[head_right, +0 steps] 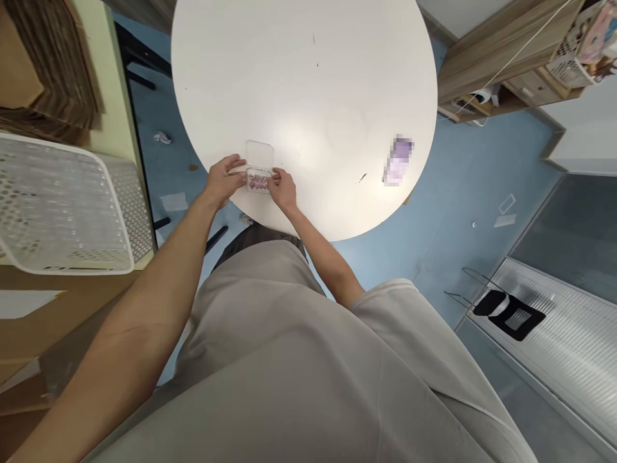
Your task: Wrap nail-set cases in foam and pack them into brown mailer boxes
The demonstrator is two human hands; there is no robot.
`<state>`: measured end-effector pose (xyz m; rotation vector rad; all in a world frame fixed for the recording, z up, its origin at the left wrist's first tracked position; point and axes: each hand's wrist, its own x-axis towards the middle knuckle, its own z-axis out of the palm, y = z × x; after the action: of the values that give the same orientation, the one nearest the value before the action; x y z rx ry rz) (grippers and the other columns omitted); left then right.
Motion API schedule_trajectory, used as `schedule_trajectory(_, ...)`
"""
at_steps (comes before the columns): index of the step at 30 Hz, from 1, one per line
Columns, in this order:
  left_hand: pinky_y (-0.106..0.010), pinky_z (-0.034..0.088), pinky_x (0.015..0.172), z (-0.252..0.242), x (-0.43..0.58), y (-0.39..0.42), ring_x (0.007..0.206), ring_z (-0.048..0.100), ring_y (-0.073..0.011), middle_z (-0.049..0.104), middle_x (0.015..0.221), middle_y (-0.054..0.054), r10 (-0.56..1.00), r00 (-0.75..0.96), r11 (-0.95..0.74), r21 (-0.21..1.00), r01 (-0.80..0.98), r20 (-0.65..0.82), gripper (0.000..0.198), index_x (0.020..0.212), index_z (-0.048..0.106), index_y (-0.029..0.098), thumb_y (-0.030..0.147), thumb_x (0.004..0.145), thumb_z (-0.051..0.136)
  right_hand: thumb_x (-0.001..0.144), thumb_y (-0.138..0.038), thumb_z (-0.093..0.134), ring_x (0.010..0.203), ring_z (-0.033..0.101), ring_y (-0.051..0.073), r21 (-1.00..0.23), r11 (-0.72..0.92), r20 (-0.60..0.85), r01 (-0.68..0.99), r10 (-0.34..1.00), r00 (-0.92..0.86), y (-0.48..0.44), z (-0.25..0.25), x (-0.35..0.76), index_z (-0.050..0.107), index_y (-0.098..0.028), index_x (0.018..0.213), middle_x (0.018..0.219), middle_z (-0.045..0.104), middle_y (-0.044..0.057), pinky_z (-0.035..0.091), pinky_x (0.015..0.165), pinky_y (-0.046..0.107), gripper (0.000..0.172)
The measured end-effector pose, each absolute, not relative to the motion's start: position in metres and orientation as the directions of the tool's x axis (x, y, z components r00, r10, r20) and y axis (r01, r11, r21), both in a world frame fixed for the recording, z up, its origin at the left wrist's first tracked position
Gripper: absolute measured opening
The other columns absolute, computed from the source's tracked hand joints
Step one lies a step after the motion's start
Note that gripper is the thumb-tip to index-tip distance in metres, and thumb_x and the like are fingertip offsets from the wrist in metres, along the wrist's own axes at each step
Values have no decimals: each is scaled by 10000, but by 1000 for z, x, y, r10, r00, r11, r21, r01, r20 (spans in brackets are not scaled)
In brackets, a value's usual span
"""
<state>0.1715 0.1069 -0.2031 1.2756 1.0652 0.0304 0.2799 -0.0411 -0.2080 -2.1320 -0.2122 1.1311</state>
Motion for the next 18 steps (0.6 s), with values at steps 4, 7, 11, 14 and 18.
schedule_trajectory(4,-583,609,1168,-190,169,105,1340,709,-324,702,1538,-210,543,524,424,753,503,-657,637,1506,689,184,324,910,863,1139,-471,585,1145,764,252,-684,-714,-632,-148,479,609,-48,-223,275,603,-197,1530,1403,718,157,608,1164,461,478)
schedule_trajectory(7,-543,577,1216,-181,169,100,1354,719,-310,706,1558,-170,550,453,474,709,521,-701,554,1454,725,227,411,943,837,1141,-543,566,1130,775,249,-737,-654,-596,-173,508,622,-54,-237,270,607,-235,1531,1357,719,133,613,1145,460,498)
schedule_trajectory(11,-483,536,1254,-175,169,91,1388,721,-296,724,1532,-163,572,376,555,681,478,-729,479,1383,747,228,580,1063,690,1140,-661,497,1048,790,222,-787,-575,-566,-223,530,631,-63,-249,269,659,-244,1488,1361,716,128,640,1082,418,567)
schedule_trajectory(14,-474,544,1238,-175,167,84,1417,706,-319,742,1480,-169,579,395,549,699,458,-714,545,1312,759,210,687,1070,652,1128,-718,466,1079,786,223,-803,-560,-547,-205,554,628,-70,-249,271,694,-256,1505,1392,718,126,635,1097,416,639)
schedule_trajectory(18,-450,550,1227,-176,162,78,1426,693,-322,776,1396,-137,611,443,498,754,429,-656,585,1267,776,207,733,1022,705,1121,-722,482,1190,771,257,-807,-575,-526,-136,595,607,-78,-241,276,708,-255,1552,1393,738,127,595,1185,465,674)
